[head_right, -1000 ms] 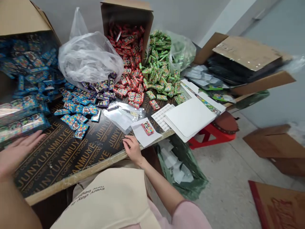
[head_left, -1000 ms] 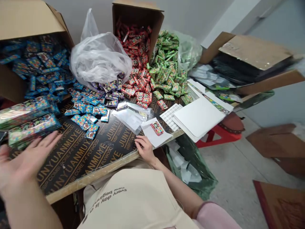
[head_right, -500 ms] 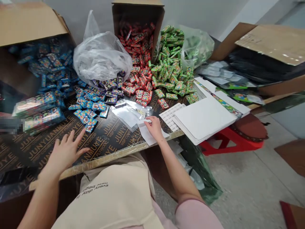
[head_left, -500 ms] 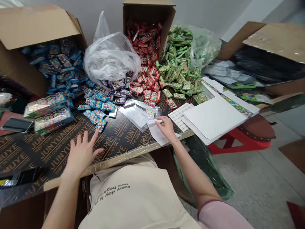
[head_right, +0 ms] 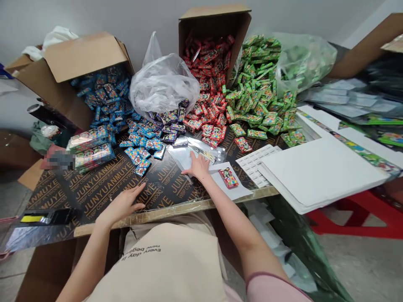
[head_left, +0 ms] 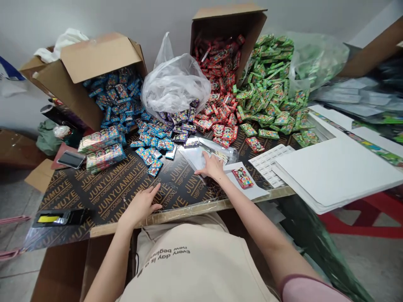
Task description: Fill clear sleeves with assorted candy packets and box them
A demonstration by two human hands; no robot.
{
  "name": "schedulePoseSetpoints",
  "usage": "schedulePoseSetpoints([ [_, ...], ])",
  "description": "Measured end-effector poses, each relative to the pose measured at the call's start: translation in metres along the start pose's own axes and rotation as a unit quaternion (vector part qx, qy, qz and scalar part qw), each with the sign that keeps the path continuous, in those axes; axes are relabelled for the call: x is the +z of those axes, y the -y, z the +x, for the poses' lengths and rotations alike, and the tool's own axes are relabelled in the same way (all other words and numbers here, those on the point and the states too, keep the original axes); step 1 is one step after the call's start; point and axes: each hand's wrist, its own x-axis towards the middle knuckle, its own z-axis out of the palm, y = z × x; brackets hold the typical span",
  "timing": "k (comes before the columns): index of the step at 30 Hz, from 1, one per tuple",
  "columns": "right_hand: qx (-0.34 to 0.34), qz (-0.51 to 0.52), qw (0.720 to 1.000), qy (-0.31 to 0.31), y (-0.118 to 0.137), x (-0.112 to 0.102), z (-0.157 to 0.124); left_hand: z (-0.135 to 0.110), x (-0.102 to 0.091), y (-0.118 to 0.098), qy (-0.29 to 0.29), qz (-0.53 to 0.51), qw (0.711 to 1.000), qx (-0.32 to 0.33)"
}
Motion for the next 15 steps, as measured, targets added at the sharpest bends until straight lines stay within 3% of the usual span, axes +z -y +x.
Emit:
schedulePoseSetpoints([
  [5, 0.057, 0.013, 0.998, 0.025, 0.002, -0.001, 0.002, 0.007, -0.006, -0.02, 0.048, -0.068, 0.993, 0.088],
  [10, 0.086, 0.004, 0.996, -0.034, 0.001, 0.006, 0.001, 0.018, -0.001, -0.031, 0.02, -0.085, 0.988, 0.126],
  [15, 0.121, 0.01, 0.993, 0.008, -0.002, 0.001, 0.01, 0.02, 0.001, -0.03, -0.004, -0.099, 0.987, 0.127],
])
